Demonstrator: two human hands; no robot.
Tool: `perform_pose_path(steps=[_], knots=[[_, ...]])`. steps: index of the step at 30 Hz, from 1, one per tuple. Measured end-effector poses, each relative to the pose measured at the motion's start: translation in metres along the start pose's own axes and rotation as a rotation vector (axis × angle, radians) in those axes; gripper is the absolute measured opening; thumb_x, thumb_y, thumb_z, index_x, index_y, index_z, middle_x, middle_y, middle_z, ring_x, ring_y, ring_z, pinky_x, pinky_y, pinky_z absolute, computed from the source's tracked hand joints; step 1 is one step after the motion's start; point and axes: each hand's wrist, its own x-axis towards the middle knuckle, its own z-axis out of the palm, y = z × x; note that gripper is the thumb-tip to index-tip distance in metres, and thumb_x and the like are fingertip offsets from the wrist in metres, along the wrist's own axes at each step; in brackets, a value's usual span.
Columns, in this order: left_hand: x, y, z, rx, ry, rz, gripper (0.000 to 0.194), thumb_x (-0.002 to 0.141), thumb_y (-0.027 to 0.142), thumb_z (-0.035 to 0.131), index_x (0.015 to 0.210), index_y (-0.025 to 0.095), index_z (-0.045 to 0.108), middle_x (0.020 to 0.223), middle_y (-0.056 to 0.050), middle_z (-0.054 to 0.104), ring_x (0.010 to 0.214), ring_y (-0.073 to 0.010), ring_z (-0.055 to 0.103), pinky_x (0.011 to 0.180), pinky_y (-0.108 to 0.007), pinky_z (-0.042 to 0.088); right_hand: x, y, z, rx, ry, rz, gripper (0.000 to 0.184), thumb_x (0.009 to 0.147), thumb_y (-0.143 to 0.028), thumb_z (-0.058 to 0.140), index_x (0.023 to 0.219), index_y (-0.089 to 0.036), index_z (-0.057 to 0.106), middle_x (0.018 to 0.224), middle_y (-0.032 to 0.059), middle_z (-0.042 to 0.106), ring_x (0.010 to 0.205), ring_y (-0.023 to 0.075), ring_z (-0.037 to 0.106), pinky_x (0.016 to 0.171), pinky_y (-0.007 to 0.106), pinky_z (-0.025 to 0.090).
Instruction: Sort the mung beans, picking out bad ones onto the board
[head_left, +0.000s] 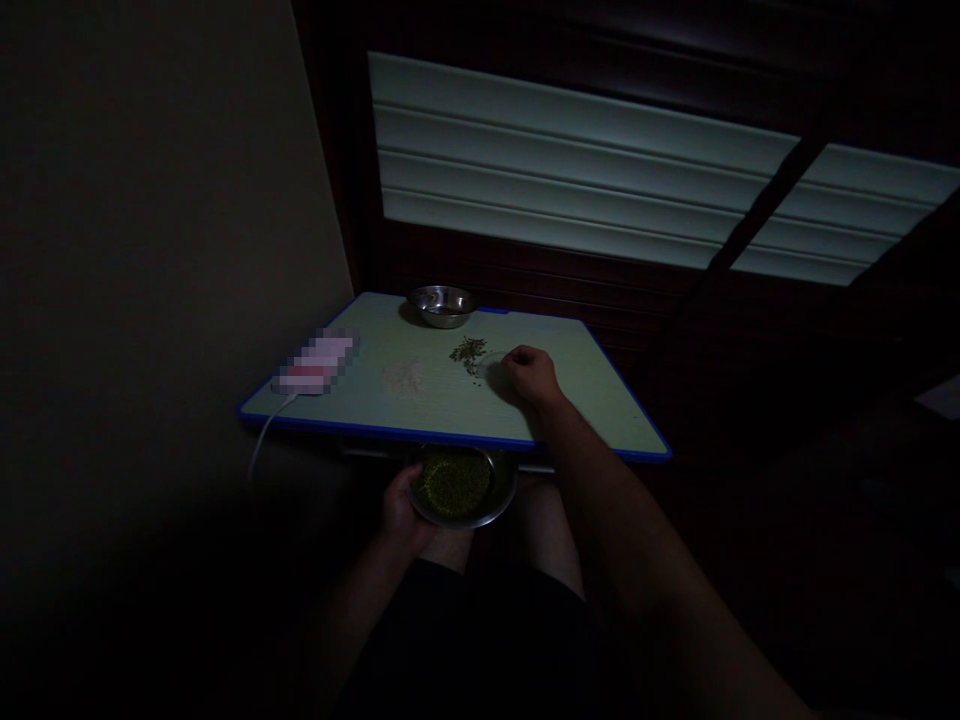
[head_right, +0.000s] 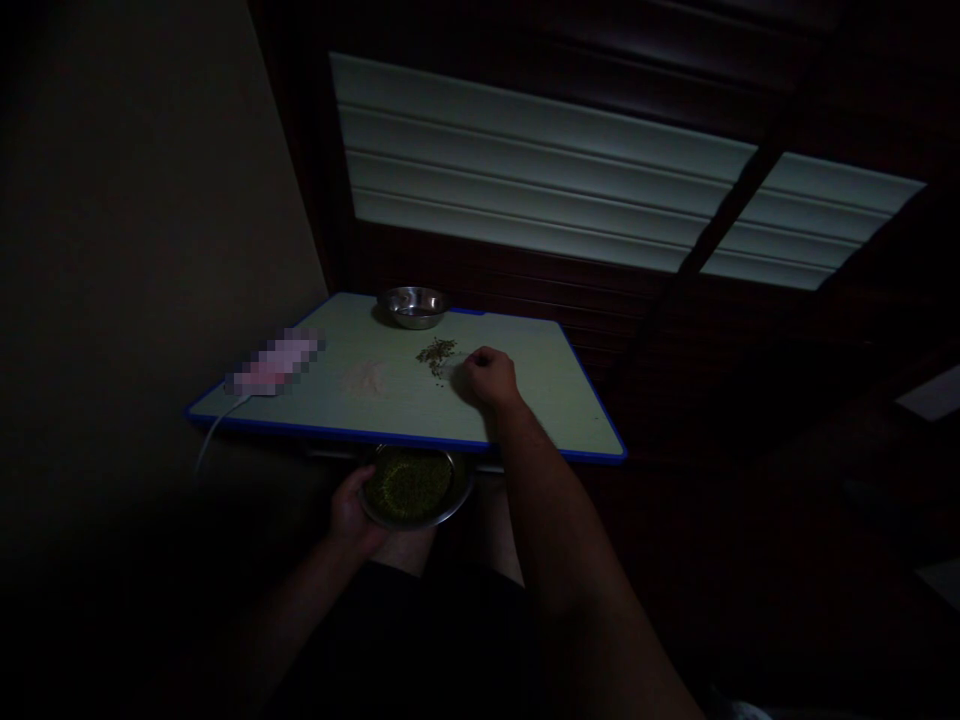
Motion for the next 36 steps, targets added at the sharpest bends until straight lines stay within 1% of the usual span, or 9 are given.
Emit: perform_pose_path(steps=[6,11,15,19,24,28,31,35,36], knots=[[0.0,0.0,0.001,-0.002,0.046,-0.003,0.02,0.077,0.019,0.051,0.077,0.012,0.07,0.073,-0.009,0.074,0.07,-0.0224,0.07,0.071,-0.036,0.057,0.001,0.001,0.0,-0.003,0.03,-0.013,0.017,0.064,-0.03,0.052,0.066,-0.017,0.062,0.062,-0.0017,0.059,0.063,0.0129,0.052,0.062,0.024,0.04],[0.002,0.0,-0.002,-0.011,-0.013,-0.028,0.021,0.076,0.02,0.053,0.081,0.011,0.071,0.079,-0.011,0.075,0.075,-0.0249,0.07,0.073,-0.038,0.057,0.001,0.0,0.001,0.043,-0.011,0.006,0.016,0.062,-0.031,0.055,0.064,-0.017,0.062,0.061,-0.0014,0.059,0.061,0.0129,0.051,0.061,0.025,0.04],[0.005,-0.001,-0.005,-0.036,-0.008,-0.026,0.019,0.074,0.019,0.055,0.082,0.012,0.07,0.076,-0.01,0.074,0.072,-0.0252,0.07,0.072,-0.039,0.056,-0.002,-0.003,0.001,0.092,-0.055,0.026,0.016,0.06,-0.031,0.056,0.062,-0.016,0.061,0.059,-0.0008,0.058,0.059,0.0128,0.05,0.058,0.026,0.039],[0.007,-0.002,-0.007,-0.069,-0.036,-0.048,0.021,0.072,0.018,0.056,0.086,0.012,0.07,0.077,-0.011,0.074,0.076,-0.0281,0.07,0.076,-0.042,0.056,-0.003,-0.006,0.001,0.101,-0.076,0.037,0.017,0.059,-0.033,0.058,0.061,-0.016,0.061,0.057,-0.0012,0.056,0.057,0.0119,0.047,0.057,0.026,0.038],[0.006,-0.001,-0.006,-0.055,-0.026,-0.045,0.019,0.073,0.018,0.055,0.084,0.013,0.07,0.076,-0.01,0.074,0.074,-0.026,0.07,0.073,-0.04,0.057,-0.004,-0.008,-0.001,0.134,-0.12,0.046,0.017,0.058,-0.033,0.06,0.059,-0.016,0.06,0.056,-0.0014,0.055,0.056,0.0118,0.046,0.055,0.025,0.036],[0.005,-0.001,-0.004,-0.056,-0.023,-0.034,0.018,0.074,0.019,0.055,0.082,0.012,0.07,0.077,-0.011,0.074,0.073,-0.025,0.071,0.069,-0.036,0.057,-0.005,-0.009,0.0,0.173,-0.138,0.097,0.014,0.056,-0.03,0.062,0.059,-0.017,0.06,0.055,-0.0013,0.055,0.054,0.0118,0.047,0.052,0.025,0.036],[0.005,-0.001,-0.004,-0.037,-0.006,-0.026,0.019,0.075,0.018,0.054,0.083,0.011,0.07,0.078,-0.011,0.075,0.073,-0.0244,0.07,0.071,-0.037,0.057,-0.004,-0.007,0.0,0.175,-0.092,0.102,0.012,0.058,-0.029,0.061,0.058,-0.017,0.06,0.054,-0.0016,0.055,0.053,0.0114,0.046,0.053,0.025,0.036],[0.004,-0.001,-0.003,-0.018,0.002,-0.024,0.019,0.075,0.019,0.054,0.084,0.011,0.07,0.077,-0.01,0.074,0.075,-0.0254,0.07,0.074,-0.04,0.057,0.0,-0.002,-0.001,0.07,0.073,0.055,0.013,0.062,-0.03,0.058,0.061,-0.017,0.062,0.058,-0.001,0.059,0.058,0.0131,0.051,0.058,0.026,0.039],[0.004,-0.001,-0.003,-0.019,0.0,-0.025,0.02,0.074,0.019,0.055,0.084,0.012,0.07,0.077,-0.01,0.074,0.075,-0.0256,0.07,0.075,-0.04,0.056,0.001,-0.002,-0.001,0.046,0.097,0.048,0.014,0.063,-0.03,0.057,0.062,-0.017,0.063,0.059,-0.0007,0.06,0.06,0.0135,0.052,0.059,0.026,0.039]])
